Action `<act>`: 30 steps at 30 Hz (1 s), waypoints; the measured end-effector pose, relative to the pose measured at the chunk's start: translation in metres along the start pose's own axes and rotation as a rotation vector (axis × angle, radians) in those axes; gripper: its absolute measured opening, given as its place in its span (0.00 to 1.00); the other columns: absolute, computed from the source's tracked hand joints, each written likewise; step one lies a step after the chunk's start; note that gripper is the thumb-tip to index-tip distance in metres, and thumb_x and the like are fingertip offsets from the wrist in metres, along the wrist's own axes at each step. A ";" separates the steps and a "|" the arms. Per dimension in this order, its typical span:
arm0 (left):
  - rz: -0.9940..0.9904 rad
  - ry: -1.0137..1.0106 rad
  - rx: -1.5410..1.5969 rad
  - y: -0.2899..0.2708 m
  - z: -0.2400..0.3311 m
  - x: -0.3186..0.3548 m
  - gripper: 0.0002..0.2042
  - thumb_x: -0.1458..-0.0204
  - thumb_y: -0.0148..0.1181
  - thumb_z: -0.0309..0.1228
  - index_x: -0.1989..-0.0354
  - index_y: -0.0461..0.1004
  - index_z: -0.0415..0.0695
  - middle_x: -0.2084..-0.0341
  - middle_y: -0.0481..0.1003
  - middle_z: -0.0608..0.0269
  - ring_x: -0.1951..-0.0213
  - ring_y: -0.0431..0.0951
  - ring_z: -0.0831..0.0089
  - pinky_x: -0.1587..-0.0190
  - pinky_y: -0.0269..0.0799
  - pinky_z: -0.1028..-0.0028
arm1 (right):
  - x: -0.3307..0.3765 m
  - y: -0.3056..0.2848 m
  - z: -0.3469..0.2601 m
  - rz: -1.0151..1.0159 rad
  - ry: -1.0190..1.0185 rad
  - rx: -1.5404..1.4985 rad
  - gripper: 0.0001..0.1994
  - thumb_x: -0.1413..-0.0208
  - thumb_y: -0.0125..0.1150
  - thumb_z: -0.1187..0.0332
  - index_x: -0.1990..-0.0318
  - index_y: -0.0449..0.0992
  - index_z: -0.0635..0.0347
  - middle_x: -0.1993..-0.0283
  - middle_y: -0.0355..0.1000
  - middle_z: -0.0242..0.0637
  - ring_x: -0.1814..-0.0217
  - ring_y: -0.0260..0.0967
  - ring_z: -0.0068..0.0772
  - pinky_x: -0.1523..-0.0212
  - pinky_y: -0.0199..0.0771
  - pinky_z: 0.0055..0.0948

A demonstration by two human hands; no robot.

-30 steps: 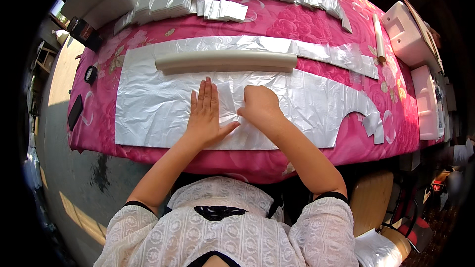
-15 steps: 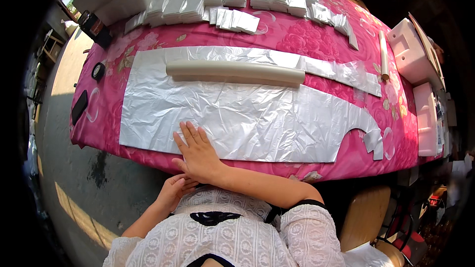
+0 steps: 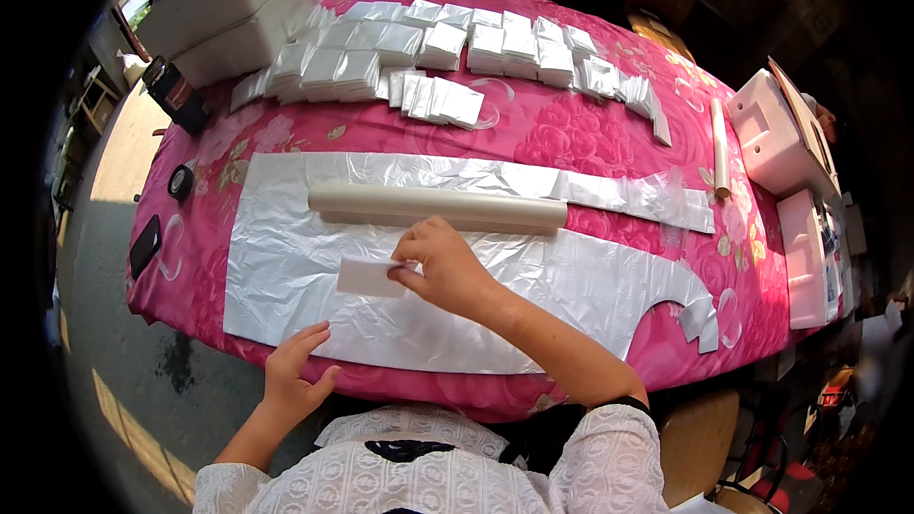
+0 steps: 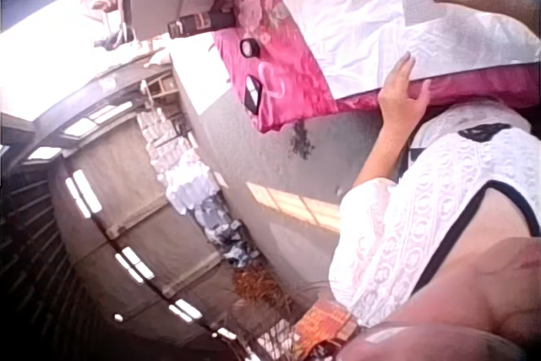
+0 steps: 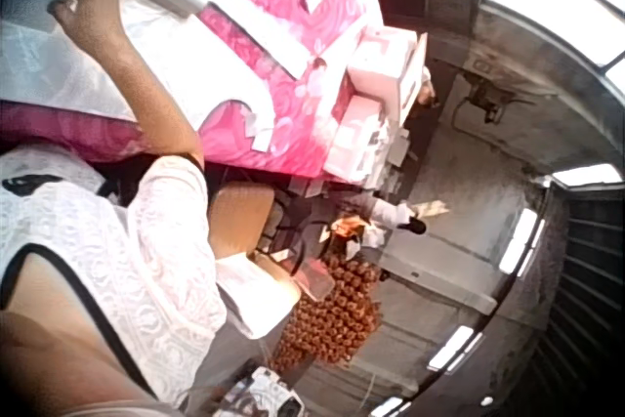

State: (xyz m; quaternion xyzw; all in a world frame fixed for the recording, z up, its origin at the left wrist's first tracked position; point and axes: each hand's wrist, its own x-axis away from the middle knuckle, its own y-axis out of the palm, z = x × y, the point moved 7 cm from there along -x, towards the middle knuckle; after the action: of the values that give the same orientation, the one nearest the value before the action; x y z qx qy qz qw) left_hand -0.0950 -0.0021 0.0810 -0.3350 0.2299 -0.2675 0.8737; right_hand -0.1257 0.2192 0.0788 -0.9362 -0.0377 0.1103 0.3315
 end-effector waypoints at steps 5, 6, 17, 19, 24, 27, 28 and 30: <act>-0.047 0.039 0.043 0.018 0.001 -0.011 0.22 0.64 0.64 0.24 0.55 0.70 0.39 0.54 0.71 0.51 0.54 0.73 0.57 0.54 0.70 0.68 | -0.082 -0.090 0.156 0.604 0.489 -0.530 0.10 0.49 0.59 0.67 0.65 0.76 0.66 0.72 0.71 0.29 0.71 0.62 0.18 0.68 0.62 0.21; -0.066 0.062 0.058 0.023 0.005 -0.014 0.22 0.64 0.64 0.25 0.55 0.70 0.39 0.54 0.71 0.51 0.55 0.74 0.57 0.55 0.71 0.68 | -0.095 -0.097 0.189 0.641 0.496 -0.551 0.11 0.50 0.60 0.65 0.65 0.76 0.65 0.70 0.72 0.32 0.70 0.65 0.22 0.67 0.64 0.24; -0.066 0.104 0.053 0.029 -0.001 -0.021 0.22 0.63 0.63 0.24 0.54 0.69 0.39 0.48 0.66 0.48 0.55 0.74 0.58 0.56 0.72 0.68 | -0.082 -0.104 0.151 0.327 0.419 0.393 0.28 0.57 0.63 0.50 0.53 0.72 0.64 0.55 0.70 0.50 0.50 0.67 0.47 0.54 0.69 0.37; -0.066 0.113 0.060 0.029 0.000 -0.019 0.22 0.63 0.63 0.24 0.54 0.69 0.39 0.48 0.66 0.48 0.55 0.74 0.58 0.56 0.72 0.68 | -0.039 -0.085 0.126 0.011 0.355 0.117 0.26 0.56 0.64 0.55 0.53 0.72 0.64 0.52 0.68 0.50 0.47 0.64 0.47 0.52 0.68 0.36; -0.180 0.187 0.083 0.052 0.019 -0.030 0.23 0.61 0.63 0.26 0.52 0.68 0.39 0.47 0.65 0.49 0.52 0.71 0.56 0.53 0.70 0.67 | 0.077 -0.091 0.090 0.117 0.257 0.479 0.25 0.58 0.66 0.65 0.50 0.69 0.64 0.57 0.69 0.48 0.54 0.65 0.47 0.54 0.67 0.37; -0.400 0.130 0.151 0.091 0.024 -0.042 0.30 0.59 0.63 0.31 0.45 0.62 0.40 0.41 0.55 0.44 0.41 0.59 0.51 0.43 0.60 0.64 | 0.126 -0.059 0.056 0.027 0.463 0.366 0.26 0.54 0.62 0.62 0.48 0.66 0.66 0.57 0.67 0.49 0.53 0.64 0.46 0.52 0.65 0.37; -0.361 0.171 0.107 0.100 0.029 -0.049 0.32 0.59 0.63 0.32 0.43 0.60 0.41 0.40 0.51 0.42 0.40 0.55 0.49 0.42 0.57 0.62 | 0.139 -0.044 0.043 -0.011 0.524 0.270 0.26 0.52 0.61 0.61 0.48 0.66 0.67 0.55 0.67 0.50 0.51 0.63 0.46 0.49 0.63 0.37; -0.291 0.266 0.026 0.118 0.046 -0.062 0.36 0.58 0.64 0.36 0.40 0.56 0.42 0.37 0.42 0.39 0.37 0.46 0.44 0.39 0.51 0.59 | 0.153 -0.020 0.015 -0.014 0.246 0.301 0.29 0.48 0.56 0.55 0.46 0.63 0.70 0.50 0.63 0.55 0.46 0.60 0.47 0.45 0.59 0.38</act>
State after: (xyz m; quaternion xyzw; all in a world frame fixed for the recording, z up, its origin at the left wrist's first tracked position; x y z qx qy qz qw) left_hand -0.0779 0.1323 0.0416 -0.3152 0.2888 -0.4358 0.7920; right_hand 0.0199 0.2654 0.0523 -0.8824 0.0137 -0.0028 0.4704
